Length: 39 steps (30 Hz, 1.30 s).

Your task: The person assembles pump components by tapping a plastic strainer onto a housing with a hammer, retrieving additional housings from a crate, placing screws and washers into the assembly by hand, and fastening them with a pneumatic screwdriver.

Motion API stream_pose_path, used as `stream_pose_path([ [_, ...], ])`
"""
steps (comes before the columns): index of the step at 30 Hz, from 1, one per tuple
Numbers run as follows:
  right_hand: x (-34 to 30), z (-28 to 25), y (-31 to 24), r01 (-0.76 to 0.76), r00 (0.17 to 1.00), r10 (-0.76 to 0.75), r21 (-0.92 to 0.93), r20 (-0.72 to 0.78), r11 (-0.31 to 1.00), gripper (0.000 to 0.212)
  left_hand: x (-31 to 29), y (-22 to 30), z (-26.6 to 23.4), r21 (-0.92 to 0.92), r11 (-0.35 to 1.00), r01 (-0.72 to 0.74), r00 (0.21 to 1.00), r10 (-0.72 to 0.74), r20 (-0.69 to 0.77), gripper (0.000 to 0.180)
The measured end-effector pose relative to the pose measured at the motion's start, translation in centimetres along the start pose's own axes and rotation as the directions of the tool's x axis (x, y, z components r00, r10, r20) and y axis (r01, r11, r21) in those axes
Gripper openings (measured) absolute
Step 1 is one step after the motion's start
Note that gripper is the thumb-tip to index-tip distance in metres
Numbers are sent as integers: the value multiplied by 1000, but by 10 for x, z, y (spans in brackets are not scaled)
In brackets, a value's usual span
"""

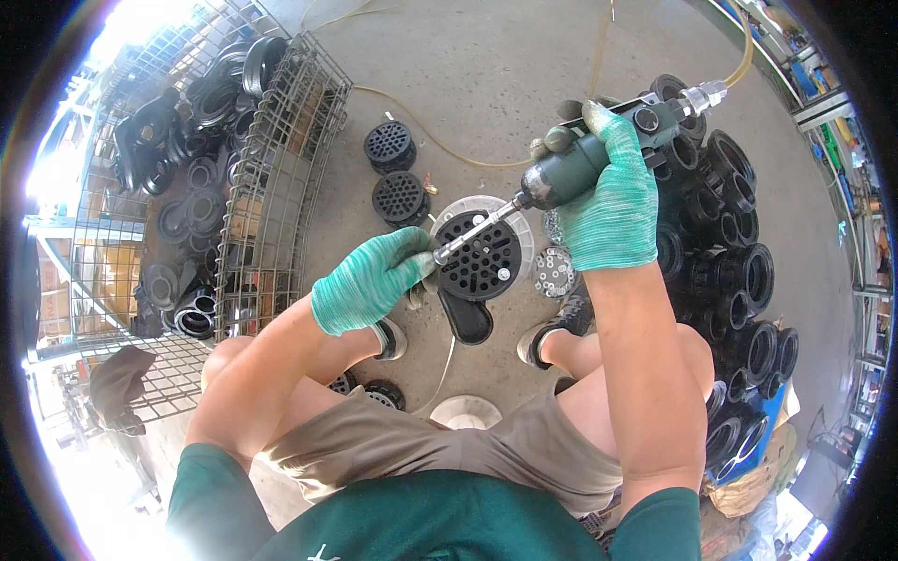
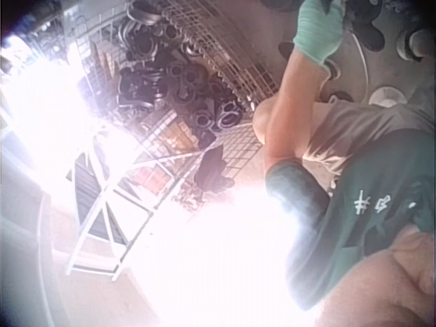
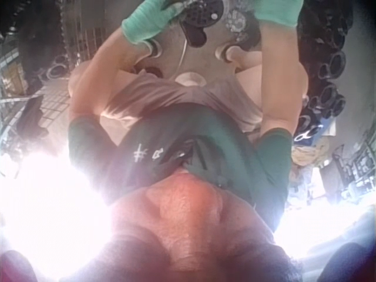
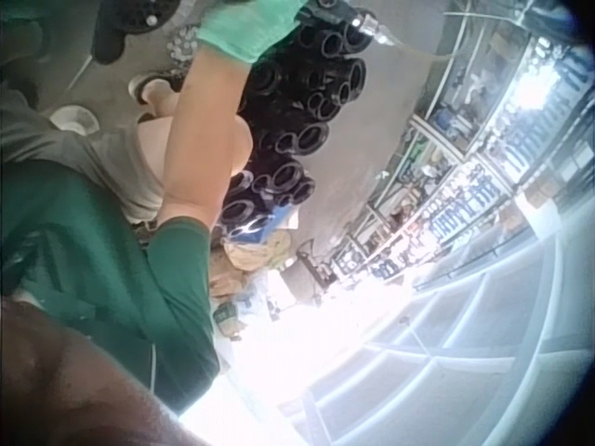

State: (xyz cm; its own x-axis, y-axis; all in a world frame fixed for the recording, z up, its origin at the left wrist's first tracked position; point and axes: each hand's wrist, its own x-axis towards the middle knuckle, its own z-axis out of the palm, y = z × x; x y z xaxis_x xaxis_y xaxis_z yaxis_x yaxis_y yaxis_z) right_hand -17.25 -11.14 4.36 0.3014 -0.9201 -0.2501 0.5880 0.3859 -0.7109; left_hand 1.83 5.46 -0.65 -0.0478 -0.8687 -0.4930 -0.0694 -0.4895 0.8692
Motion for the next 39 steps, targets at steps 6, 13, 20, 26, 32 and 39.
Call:
stream_pose_path([
  [6, 4, -7, 1, -30, 1000, 30, 24, -3, 999, 17, 4, -6, 5, -72, 997, -13, 999, 11, -38, 26],
  [13, -13, 3, 12, 10, 991, 3, -93, 135, 996, 29, 21, -31, -1, 260, 955, -144, 974, 183, -133, 24],
  [20, -18, -11, 46, 44, 980, -17, -131, 197, 990, 31, 40, -78, -3, 380, 904, -197, 978, 210, 7, 24],
  [26, -15, -22, 60, 85, 970, -33, -208, 242, 975, 29, 48, -70, 3, 591, 792, -150, 984, 180, 8, 28],
  [32, -17, -31, 73, 124, 962, -37, -312, 269, 942, 34, 54, -66, 11, 802, 577, -151, 970, 245, 7, 23],
  [39, -25, -31, 79, 147, 932, -4, -367, 362, 919, 35, 58, -70, 12, 786, 601, -145, 971, 241, -5, 22],
])
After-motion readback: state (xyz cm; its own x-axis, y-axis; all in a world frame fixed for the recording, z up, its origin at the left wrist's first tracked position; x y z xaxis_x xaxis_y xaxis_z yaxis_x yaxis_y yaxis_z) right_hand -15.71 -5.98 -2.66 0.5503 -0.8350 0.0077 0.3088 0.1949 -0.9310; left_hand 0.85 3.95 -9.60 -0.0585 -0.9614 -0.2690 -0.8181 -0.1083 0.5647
